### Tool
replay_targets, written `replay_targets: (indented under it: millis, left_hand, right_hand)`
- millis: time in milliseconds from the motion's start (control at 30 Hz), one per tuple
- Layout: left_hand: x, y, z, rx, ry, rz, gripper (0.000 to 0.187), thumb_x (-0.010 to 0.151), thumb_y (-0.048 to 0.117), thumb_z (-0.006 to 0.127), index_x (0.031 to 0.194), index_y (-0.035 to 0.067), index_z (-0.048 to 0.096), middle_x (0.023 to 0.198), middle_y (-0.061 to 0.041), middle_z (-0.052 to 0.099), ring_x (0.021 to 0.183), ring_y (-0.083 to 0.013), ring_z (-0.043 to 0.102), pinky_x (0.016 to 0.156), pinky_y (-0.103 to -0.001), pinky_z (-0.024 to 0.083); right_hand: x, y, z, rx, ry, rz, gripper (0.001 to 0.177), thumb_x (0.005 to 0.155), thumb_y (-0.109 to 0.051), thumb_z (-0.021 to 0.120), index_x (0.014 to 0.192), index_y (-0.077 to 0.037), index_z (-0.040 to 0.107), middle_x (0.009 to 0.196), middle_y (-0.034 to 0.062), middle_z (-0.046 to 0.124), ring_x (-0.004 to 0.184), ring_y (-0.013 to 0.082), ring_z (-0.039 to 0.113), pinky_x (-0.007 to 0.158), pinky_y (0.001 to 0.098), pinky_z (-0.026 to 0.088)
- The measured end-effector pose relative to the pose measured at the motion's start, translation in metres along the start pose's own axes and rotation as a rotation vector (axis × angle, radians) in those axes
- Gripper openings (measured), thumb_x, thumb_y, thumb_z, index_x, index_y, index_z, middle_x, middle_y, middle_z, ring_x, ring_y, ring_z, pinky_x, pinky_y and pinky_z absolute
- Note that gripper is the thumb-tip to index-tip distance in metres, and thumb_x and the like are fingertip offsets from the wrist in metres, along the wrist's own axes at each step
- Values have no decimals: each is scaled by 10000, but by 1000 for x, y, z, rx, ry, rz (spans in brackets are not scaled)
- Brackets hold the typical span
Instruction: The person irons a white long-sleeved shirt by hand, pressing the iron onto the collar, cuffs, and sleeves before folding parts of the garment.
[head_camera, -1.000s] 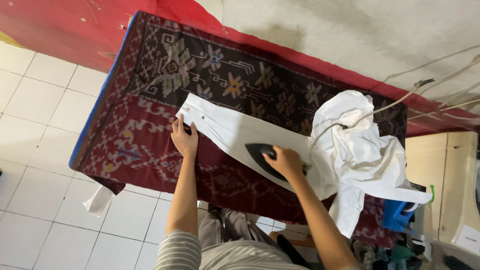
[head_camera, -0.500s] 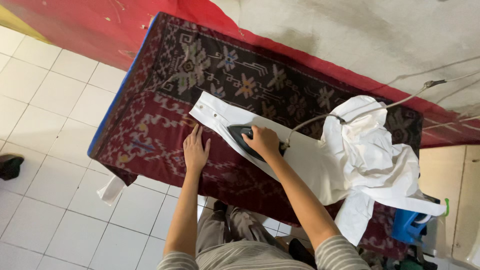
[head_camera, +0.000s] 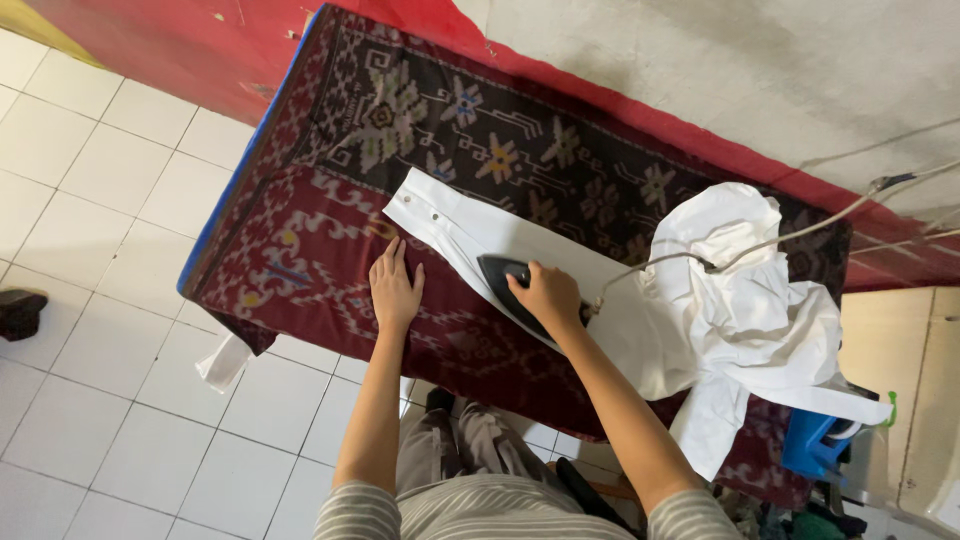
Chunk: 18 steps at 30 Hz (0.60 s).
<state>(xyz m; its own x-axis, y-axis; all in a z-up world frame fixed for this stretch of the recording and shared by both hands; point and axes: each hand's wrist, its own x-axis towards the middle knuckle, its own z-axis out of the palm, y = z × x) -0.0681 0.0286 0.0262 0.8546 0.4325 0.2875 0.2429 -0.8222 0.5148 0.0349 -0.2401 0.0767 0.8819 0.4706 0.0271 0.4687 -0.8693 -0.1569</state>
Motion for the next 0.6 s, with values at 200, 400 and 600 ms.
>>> replay_targets:
  millis: [200, 400, 600]
  left_hand:
    - [1, -2, -2, -48, -11, -24, 533, 993, 295, 627, 1430, 1, 551, 1498, -98, 514, 1343, -294, 489, 1156, -445, 359]
    - [-3, -7, -1, -27, 39, -16, 509, 996, 295, 634, 1424, 26, 570, 1497, -88, 531, 1351, -299, 491, 1157, -446, 359]
    - [-2, -15, 2, 30, 5, 14, 533, 989, 311, 653, 1445, 48, 568, 1519, -65, 528, 1332, -298, 502, 1114, -453, 373]
  right_hand:
    - [55, -34, 10, 9, 117, -51, 523, 858, -530, 756, 677, -54, 636, 540, 118, 619, 475, 274, 620, 452, 390, 509]
    - [27, -20, 9, 78, 51, 11, 510, 869, -520, 749, 698, -52, 642, 560, 103, 623, 466, 268, 617, 451, 390, 503]
    - [-69, 21, -16, 60, 75, 47, 460, 862, -498, 739, 818, -42, 703, 571, 131, 663, 480, 291, 646, 469, 397, 531]
